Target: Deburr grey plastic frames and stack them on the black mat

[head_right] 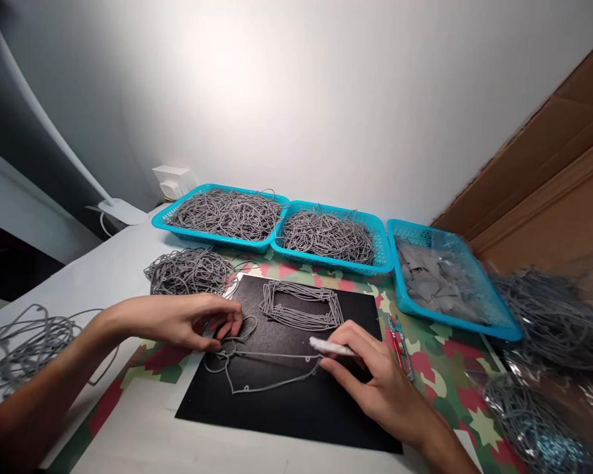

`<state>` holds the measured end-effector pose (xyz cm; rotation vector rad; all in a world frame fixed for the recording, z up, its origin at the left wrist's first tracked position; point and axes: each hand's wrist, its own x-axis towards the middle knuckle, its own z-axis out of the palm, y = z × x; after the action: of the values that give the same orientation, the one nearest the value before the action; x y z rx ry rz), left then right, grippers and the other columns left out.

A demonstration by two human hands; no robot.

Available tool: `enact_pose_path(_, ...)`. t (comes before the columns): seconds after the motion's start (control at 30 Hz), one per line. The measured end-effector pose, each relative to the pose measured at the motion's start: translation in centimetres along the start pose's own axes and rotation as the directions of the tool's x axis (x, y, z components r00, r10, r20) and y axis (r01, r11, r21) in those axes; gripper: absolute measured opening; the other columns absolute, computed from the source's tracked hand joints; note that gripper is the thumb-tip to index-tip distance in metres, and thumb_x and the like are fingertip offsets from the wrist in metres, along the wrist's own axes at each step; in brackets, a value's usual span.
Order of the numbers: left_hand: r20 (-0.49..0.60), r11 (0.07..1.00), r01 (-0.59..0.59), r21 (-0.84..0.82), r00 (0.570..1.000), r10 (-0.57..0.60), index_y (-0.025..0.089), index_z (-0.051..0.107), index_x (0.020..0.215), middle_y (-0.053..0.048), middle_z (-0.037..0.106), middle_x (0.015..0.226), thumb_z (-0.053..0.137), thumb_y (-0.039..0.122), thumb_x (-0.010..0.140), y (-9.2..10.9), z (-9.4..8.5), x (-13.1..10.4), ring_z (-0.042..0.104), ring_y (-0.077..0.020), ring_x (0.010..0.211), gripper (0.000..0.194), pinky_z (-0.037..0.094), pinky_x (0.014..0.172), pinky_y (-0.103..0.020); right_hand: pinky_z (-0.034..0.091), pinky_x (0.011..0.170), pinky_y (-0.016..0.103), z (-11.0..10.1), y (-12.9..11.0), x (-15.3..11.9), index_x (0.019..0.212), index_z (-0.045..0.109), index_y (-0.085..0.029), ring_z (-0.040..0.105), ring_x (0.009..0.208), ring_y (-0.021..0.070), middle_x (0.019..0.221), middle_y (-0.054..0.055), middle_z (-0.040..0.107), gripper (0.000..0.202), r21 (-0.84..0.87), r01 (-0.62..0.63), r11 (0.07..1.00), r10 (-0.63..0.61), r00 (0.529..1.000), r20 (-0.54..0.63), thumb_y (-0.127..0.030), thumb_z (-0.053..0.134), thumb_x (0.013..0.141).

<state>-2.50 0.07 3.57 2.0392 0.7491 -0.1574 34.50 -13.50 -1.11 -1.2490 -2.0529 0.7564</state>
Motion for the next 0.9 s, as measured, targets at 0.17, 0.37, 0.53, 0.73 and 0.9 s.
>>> enact_pose_path(0.17, -0.047, 1.000, 0.026, -0.012, 0.999, -0.027, 0.022, 0.068, 0.110, -0.001, 0.058, 0.086, 0.064, 0.019, 0.082, -0.8, -0.6, -1.1, 0.055, -0.0183, 0.075, 0.029, 0.045, 0.062, -0.024, 0.062, 0.087, 0.032, -0.9, -0.4, 0.4, 0.136, 0.073, -0.036, 0.074, 0.104, 0.0220, 0.118, 0.005, 0.072, 0.026, -0.036, 0.011, 0.999, -0.010, 0.999, 0.033, -0.029, 0.056, 0.116)
enact_pose_path(0.37, -0.098, 1.000, -0.012, 0.005, 0.995, 0.013, 0.022, 0.068, 0.114, -0.004, 0.064, 0.099, 0.064, 0.028, 0.095, 0.4, -0.2, -0.8, 0.059, -0.0195, 0.085, 0.019, 0.047, 0.070, -0.025, 0.058, 0.085, 0.032, -1.2, -0.8, 0.6, 0.112, 0.072, -0.030, 0.072, 0.097, 0.0203, 0.111, 0.005, 0.070, 0.022, -0.090, -0.009, 0.996, 0.014, 0.998, 0.056, -0.029, 0.050, 0.118)
enact_pose_path(0.53, -0.169, 0.992, -0.122, 0.028, 0.978, 0.125, 0.024, 0.071, 0.117, -0.005, 0.068, 0.110, 0.066, 0.055, 0.107, 2.1, 1.6, 0.9, 0.063, -0.0222, 0.098, 0.033, 0.050, 0.083, -0.029, 0.056, 0.080, 0.032, -1.2, -0.6, 0.5, 0.106, 0.067, -0.028, 0.071, 0.091, 0.0212, 0.104, 0.004, 0.072, 0.023, -0.048, -0.001, 0.999, 0.005, 0.996, 0.087, -0.031, 0.048, 0.118)
enact_pose_path(0.73, -0.088, 0.993, -0.110, 0.049, 0.990, 0.113, 0.023, 0.075, 0.109, -0.004, 0.068, 0.100, 0.070, 0.050, 0.104, 1.9, 2.4, 1.4, 0.065, -0.0223, 0.090, 0.028, 0.048, 0.076, -0.030, 0.050, 0.066, 0.027, -1.4, -0.4, -0.2, 0.104, 0.068, -0.026, 0.064, 0.076, 0.0179, 0.089, 0.001, 0.068, 0.029, 0.024, -0.135, 0.991, 0.131, 0.985, 0.111, -0.045, 0.051, 0.118)
enact_pose_path(0.9, -0.083, 0.998, -0.055, 0.032, 0.995, 0.057, 0.023, 0.075, 0.111, -0.003, 0.069, 0.098, 0.073, 0.047, 0.102, 1.2, 1.5, 0.9, 0.065, -0.0214, 0.089, 0.025, 0.046, 0.074, -0.028, 0.049, 0.074, 0.030, -1.9, -0.6, -0.4, 0.093, 0.059, -0.026, 0.060, 0.083, 0.0189, 0.092, 0.001, 0.061, 0.034, 0.155, -0.137, 0.978, 0.116, 0.984, 0.133, -0.045, 0.048, 0.118)
